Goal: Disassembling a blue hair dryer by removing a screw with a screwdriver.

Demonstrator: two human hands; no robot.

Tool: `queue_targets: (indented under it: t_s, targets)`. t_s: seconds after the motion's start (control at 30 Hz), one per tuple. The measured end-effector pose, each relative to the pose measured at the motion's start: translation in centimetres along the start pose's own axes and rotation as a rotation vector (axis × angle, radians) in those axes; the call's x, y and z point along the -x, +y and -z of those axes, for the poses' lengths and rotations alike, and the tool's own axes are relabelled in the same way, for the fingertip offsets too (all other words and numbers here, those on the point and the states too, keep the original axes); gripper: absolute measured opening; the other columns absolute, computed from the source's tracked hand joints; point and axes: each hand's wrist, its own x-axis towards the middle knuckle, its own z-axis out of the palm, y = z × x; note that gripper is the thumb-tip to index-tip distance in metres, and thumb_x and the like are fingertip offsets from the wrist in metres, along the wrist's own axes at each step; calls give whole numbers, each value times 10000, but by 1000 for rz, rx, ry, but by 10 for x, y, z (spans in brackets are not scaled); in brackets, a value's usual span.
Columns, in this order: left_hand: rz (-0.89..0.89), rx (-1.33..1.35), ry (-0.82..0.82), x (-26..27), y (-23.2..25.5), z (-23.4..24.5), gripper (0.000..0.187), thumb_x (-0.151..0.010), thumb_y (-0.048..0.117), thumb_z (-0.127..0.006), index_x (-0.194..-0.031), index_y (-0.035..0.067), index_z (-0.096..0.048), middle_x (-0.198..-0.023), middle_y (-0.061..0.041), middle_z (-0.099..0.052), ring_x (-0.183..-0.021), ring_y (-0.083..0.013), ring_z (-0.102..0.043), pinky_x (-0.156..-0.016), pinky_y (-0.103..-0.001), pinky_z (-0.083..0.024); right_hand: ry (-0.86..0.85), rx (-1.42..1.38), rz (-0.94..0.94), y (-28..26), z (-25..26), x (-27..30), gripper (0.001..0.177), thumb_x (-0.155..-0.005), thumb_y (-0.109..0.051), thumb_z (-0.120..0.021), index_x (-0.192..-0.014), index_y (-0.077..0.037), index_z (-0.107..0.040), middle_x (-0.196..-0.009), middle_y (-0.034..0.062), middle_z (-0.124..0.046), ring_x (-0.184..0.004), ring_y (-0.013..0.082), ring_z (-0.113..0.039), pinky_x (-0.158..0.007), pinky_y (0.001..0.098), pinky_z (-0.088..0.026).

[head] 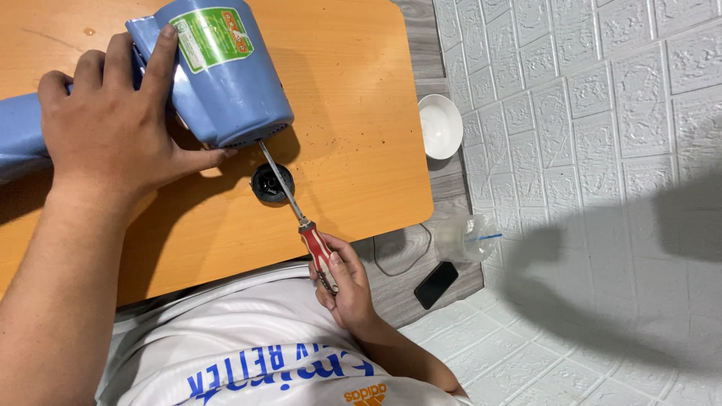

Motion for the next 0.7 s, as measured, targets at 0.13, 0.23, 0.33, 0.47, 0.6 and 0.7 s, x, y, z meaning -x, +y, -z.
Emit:
queue_targets:
  t_s: [0.13, 0.23, 0.33, 0.47, 0.6, 0.7]
  targets:
    - [-6, -27, 12, 0, 1, 1, 1354, -690, 1160, -299, -1685, 301, -626, -1394, -15, -700, -1063, -176, -709, -752, -326, -432, 40, -38, -58, -7, -4, 1, 404, -1101, -222, -444, -1456, -31, -472, -871, 222, -602, -396, 80, -346, -365, 192, -268]
    - [-5, -9, -3, 0, 1, 1, 1367, -675, 1159, -302, -1690, 298, -614, -1401, -27, -700, -1079, -186, -714, -758, -330, -448, 20, -41, -73, -12, 2, 1, 400, -1106, -148, -422, -1485, -20, -446, -924, 218, -622, -517, 104, -452, -380, 188, -334]
    - [-8, 4, -8, 0, 0, 1, 1361, -662, 1139, -331, -1696, 298, -611, -1411, -45, -698, -1084, -195, -725, -764, -337, -467, 15, 9, -84, -28, -5, 3, 410, -1102, -142, -436, -1490, -9, -447, -935, 199, -630, -516, 93, -447, -381, 178, -351]
    - [1, 16, 21, -1, 0, 1, 1325, -674, 1140, -334, -1658, 305, -634, -1376, -43, -708, -1058, -194, -720, -760, -336, -466, 2, -110, -160, -35, -10, 6, 424, -1102, -229, -453, -1482, -42, -443, -943, 193, -614, -384, 56, -346, -353, 175, -261]
    - [1, -10, 18, -1, 0, 1, 1349, -635, 1135, -350, -1684, 329, -615, -1370, -25, -713, -1060, -179, -723, -757, -323, -471, 13, -94, -113, -42, -15, 7, 410, -1098, -164, -458, -1484, -26, -452, -922, 202, -625, -390, 71, -363, -350, 182, -284]
    - [2, 7, 14, -1, 0, 2, 1321, -663, 1145, -333, -1653, 326, -641, -1362, -34, -717, -1051, -192, -720, -760, -331, -475, 134, 346, -59, -53, -27, 9, 484, -1030, -171, -575, -1492, -52, -491, -939, 152, -693, -419, 76, -432, -340, 196, -362]
